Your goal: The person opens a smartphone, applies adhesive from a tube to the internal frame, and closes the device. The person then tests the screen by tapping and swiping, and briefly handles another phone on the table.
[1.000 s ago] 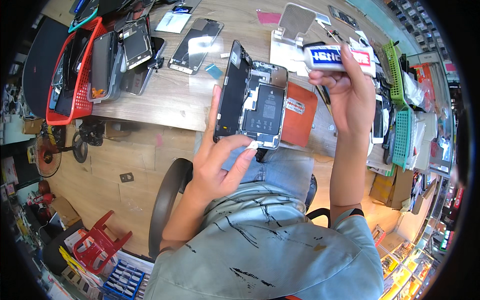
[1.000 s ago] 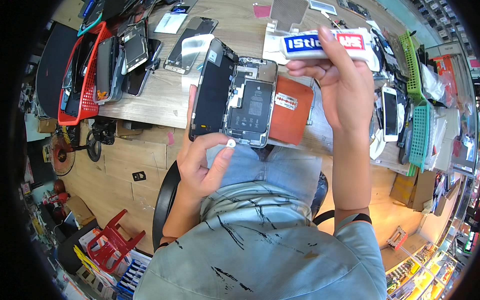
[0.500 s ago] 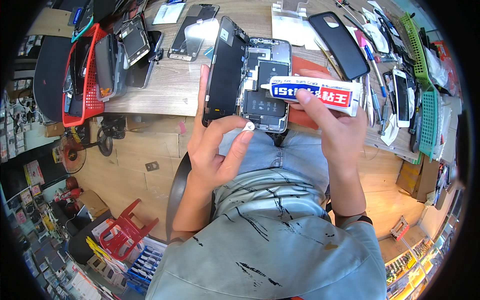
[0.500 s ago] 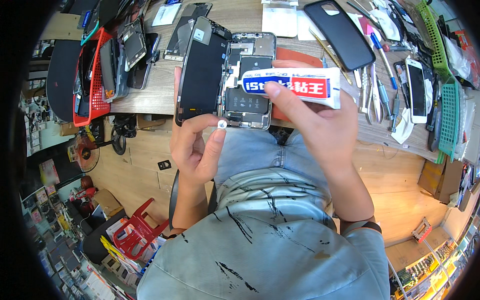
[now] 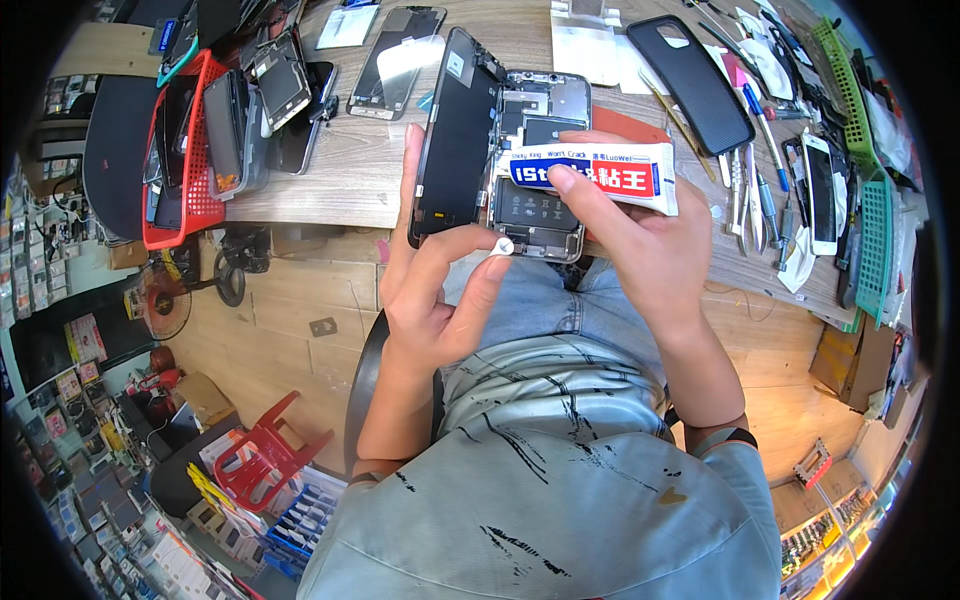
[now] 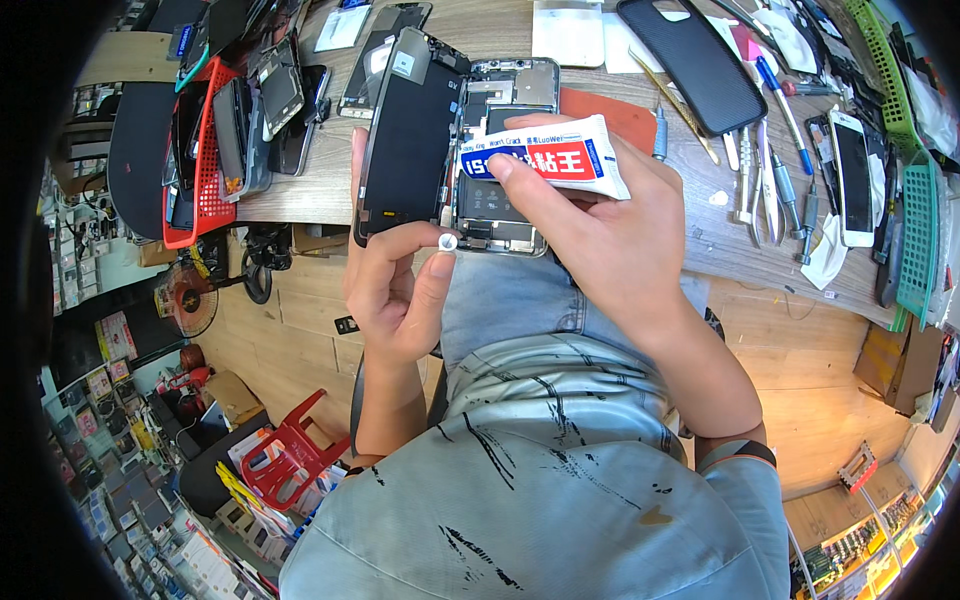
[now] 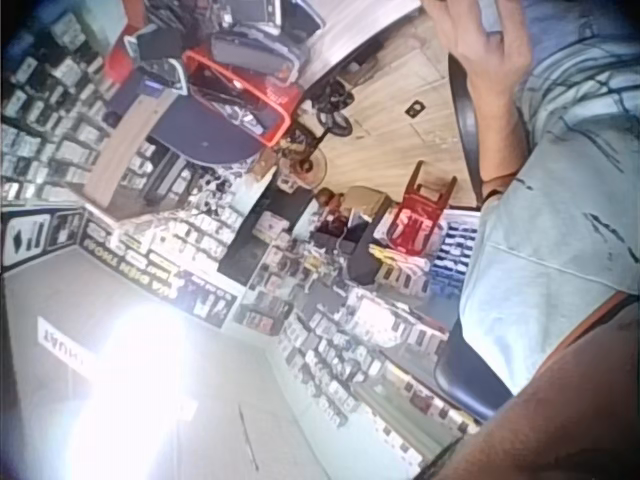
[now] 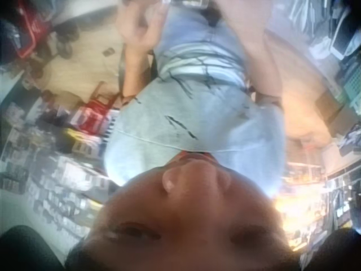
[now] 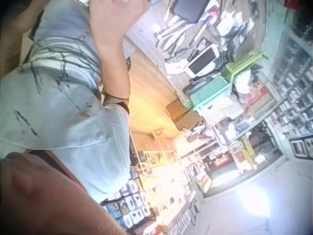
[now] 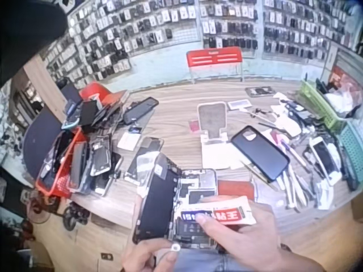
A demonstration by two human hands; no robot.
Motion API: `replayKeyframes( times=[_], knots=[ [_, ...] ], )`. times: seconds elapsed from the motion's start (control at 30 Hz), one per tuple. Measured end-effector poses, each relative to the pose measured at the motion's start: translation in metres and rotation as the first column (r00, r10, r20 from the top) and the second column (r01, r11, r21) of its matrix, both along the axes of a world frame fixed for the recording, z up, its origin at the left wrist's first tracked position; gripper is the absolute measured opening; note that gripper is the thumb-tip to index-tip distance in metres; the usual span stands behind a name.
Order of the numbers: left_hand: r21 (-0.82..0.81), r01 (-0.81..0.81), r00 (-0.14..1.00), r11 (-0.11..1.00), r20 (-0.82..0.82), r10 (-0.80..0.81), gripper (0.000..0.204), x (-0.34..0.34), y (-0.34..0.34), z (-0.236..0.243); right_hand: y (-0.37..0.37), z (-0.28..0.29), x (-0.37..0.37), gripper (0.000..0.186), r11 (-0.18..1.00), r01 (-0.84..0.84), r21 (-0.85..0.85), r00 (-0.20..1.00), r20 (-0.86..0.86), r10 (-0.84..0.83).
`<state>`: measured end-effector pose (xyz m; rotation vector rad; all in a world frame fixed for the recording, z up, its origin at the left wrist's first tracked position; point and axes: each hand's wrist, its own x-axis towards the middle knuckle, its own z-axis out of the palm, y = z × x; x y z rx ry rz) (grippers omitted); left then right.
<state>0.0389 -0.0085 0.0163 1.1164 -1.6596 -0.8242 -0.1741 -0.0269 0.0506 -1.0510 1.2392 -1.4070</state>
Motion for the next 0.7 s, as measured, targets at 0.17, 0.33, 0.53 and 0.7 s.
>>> replayKeyframes(
  times=[0.17,0.33,0.53,0.7],
  knots=[
    [0.006,0.001,1.000,1.000,-0.004,-0.001,0.017,-0.0010,0.0013,0.0002,-0.0012,-0.0004,0.0004,0.027,1.000,0.011,0.009,1.000,-0.024,-0.011],
    [0.011,-0.003,1.000,1.000,-0.004,0.003,0.016,-0.0008,0.0014,0.0011,-0.0027,-0.0010,0.0014,0.026,1.000,0.011,-0.017,0.999,-0.049,-0.012],
    [0.015,0.002,1.000,1.000,-0.007,-0.002,0.017,-0.0009,0.0013,0.0012,-0.0023,-0.0003,0.0013,0.026,1.000,0.015,-0.023,0.997,-0.082,-0.017],
    [0.013,0.001,1.000,1.000,-0.011,0.000,0.018,-0.0008,0.0014,-0.0005,-0.0022,-0.0035,0.0007,0.025,1.000,0.007,-0.029,0.997,-0.071,-0.009]
  ],
)
